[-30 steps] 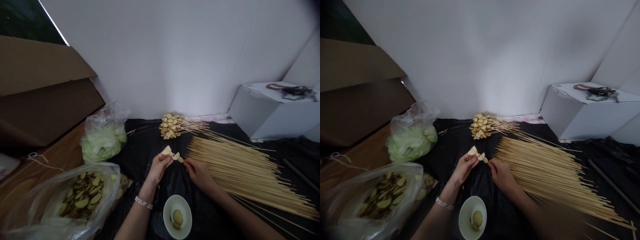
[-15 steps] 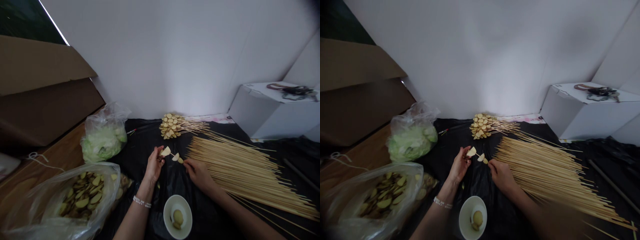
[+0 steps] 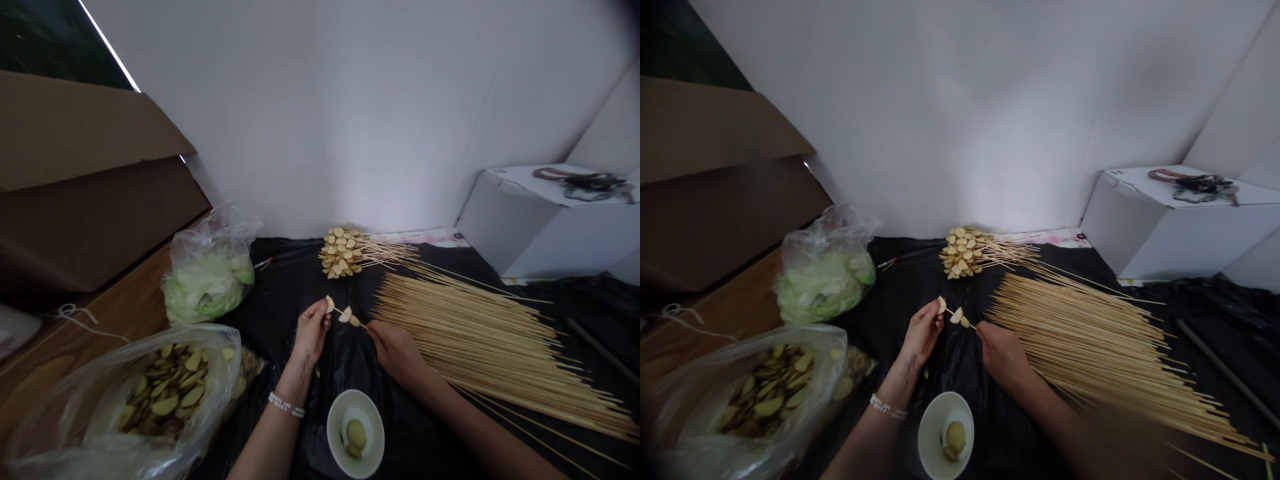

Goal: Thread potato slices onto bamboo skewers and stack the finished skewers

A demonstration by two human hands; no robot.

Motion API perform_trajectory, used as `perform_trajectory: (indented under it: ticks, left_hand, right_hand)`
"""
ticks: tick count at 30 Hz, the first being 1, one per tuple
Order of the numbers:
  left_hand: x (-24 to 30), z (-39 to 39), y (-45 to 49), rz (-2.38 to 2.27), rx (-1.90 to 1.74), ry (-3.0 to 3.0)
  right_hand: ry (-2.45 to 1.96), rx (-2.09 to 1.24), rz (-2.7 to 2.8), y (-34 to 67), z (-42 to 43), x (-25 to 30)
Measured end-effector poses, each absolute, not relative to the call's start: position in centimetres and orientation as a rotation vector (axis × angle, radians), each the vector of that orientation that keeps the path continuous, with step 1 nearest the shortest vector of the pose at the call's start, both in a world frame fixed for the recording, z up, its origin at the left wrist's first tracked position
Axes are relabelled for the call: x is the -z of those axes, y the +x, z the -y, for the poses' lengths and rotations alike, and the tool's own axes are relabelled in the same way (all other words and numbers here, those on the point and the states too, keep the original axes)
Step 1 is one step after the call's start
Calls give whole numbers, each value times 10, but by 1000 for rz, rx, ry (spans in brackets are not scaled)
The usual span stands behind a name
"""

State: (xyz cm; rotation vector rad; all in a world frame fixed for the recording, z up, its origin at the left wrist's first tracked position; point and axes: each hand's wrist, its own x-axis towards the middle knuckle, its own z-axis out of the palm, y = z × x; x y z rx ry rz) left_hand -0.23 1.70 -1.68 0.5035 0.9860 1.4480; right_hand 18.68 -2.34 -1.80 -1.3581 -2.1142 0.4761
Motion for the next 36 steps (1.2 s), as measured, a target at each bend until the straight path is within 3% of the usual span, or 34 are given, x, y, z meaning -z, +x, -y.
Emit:
perform_trajectory:
  ticks: [6,13,18,23,36]
  left_hand:
    - [17,-15,0,-970,-1424,519]
    - [15,-15,1,-1036,-1399,544]
    - [14,-14,2,-1079,-1427,560]
    - [17,-10,9,-1083,-1345,691]
    - [23,-9,12,-1038,-1330,739]
  right_hand:
    - [-1391,-237,2221,188,28,18]
    - [-1353,-598,2086,187,25,10]
    - [-1405,-439,2133,186,26,13]
    - [-1359,-569,2100,182,27,12]
    - [-1326,-502,2044,184,24,17]
